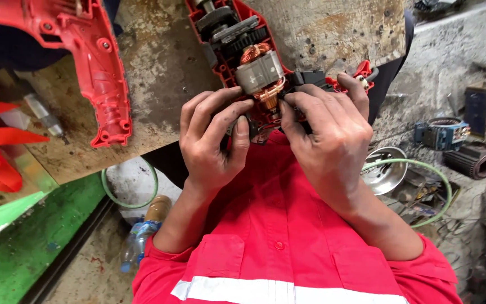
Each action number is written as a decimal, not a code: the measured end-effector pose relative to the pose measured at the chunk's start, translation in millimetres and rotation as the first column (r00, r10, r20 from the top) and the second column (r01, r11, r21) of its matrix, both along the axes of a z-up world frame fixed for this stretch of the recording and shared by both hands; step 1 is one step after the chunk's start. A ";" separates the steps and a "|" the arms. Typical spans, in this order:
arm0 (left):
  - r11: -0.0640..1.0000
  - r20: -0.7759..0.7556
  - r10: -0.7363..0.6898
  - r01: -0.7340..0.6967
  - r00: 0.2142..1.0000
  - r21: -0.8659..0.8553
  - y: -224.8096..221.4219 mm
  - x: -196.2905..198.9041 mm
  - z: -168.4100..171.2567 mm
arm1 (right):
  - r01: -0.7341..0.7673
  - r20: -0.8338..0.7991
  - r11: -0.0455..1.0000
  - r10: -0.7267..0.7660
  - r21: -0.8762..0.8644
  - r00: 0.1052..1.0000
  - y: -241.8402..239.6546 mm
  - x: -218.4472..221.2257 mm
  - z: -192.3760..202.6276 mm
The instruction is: Repairing and reassembling the internal components of a power drill, including the motor and wiring.
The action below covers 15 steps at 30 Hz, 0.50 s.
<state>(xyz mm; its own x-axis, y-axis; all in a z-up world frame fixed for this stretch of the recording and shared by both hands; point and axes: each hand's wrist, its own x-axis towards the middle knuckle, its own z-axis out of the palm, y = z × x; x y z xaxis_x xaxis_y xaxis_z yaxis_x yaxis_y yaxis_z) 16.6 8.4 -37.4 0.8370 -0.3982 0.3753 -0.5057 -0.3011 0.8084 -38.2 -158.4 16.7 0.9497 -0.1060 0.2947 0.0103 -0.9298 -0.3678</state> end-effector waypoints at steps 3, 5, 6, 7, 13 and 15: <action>1.000 0.004 -0.002 0.002 1.000 0.002 -2.4 0.4 1.7 | 0.033 0.002 0.999 -0.033 -0.037 0.999 1.1 1.3 2.4; 1.000 0.022 0.027 -0.027 0.999 0.013 -4.2 -0.1 1.3 | 0.016 -0.007 1.000 -0.016 -0.006 1.000 1.8 3.5 4.9; 1.000 0.017 0.016 -0.016 1.000 0.010 -6.6 -0.5 0.3 | 0.027 -0.012 1.000 -0.027 -0.009 1.000 0.9 2.5 6.4; 0.999 0.022 0.035 -0.035 0.999 0.010 -7.9 -0.7 -0.5 | 0.015 -0.047 0.999 -0.017 -0.035 0.999 0.5 2.8 7.5; 0.997 0.030 0.068 -0.069 0.997 0.017 -10.1 -0.8 -1.4 | -0.029 -0.109 0.993 0.016 -0.110 0.994 0.1 4.0 11.7; 0.997 0.034 0.077 -0.078 0.996 0.023 -10.0 -0.9 -2.1 | -0.039 -0.104 0.994 0.028 -0.103 0.994 0.3 4.1 10.7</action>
